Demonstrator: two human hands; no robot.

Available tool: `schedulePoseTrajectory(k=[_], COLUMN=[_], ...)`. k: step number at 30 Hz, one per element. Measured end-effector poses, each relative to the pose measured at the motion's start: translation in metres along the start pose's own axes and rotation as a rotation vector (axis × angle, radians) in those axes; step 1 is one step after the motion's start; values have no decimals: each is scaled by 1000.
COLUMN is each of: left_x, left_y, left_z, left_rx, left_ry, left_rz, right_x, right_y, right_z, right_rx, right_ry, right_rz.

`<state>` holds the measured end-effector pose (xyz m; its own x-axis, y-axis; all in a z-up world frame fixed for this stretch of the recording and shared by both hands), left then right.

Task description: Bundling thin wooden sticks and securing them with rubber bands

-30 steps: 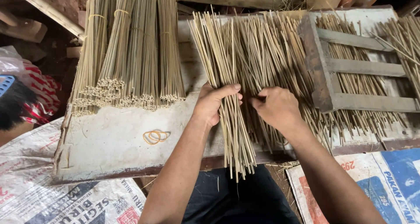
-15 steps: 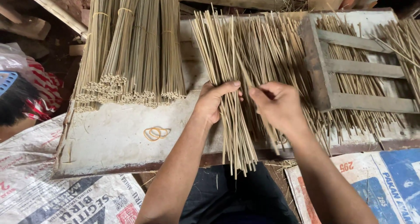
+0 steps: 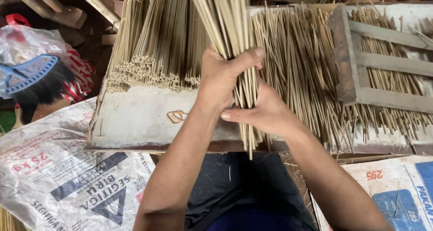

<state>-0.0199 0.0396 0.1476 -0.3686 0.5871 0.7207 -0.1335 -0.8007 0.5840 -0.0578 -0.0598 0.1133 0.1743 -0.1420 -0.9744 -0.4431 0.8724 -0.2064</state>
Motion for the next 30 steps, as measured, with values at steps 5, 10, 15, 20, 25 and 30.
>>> schedulePoseTrajectory(k=[5, 10, 15, 20, 25, 30], left_x=[25, 28, 34, 10, 25, 5], left_y=[8, 14, 14, 6, 11, -2], left_z=[9, 7, 1, 1, 7, 7], left_rx=[-803, -558, -538, -572, -754, -395], left_ry=[-77, -35, 191, 185, 157, 160], left_rz=[-93, 190, 469, 467, 257, 621], right_x=[16, 16, 17, 43, 55, 56], right_y=[3, -1, -3, 5, 7, 23], right_z=[11, 18, 18, 21, 23, 25], right_rx=[-434, -218, 27, 154, 93, -46], right_ry=[-219, -135, -103, -108, -41, 83], right_rz=[222, 44, -47, -12, -94, -27])
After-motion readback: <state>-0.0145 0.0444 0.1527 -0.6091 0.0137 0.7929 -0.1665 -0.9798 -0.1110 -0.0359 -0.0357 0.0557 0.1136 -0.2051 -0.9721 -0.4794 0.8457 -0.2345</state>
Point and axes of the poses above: each hand's wrist, its own z-axis towards the middle knuckle, its own y-axis out of the palm, x = y × z, the point moved 4 cm from there along z, towards the middle knuckle, and after that the axes turned 3 degrees about y, right-handed, at the moved point
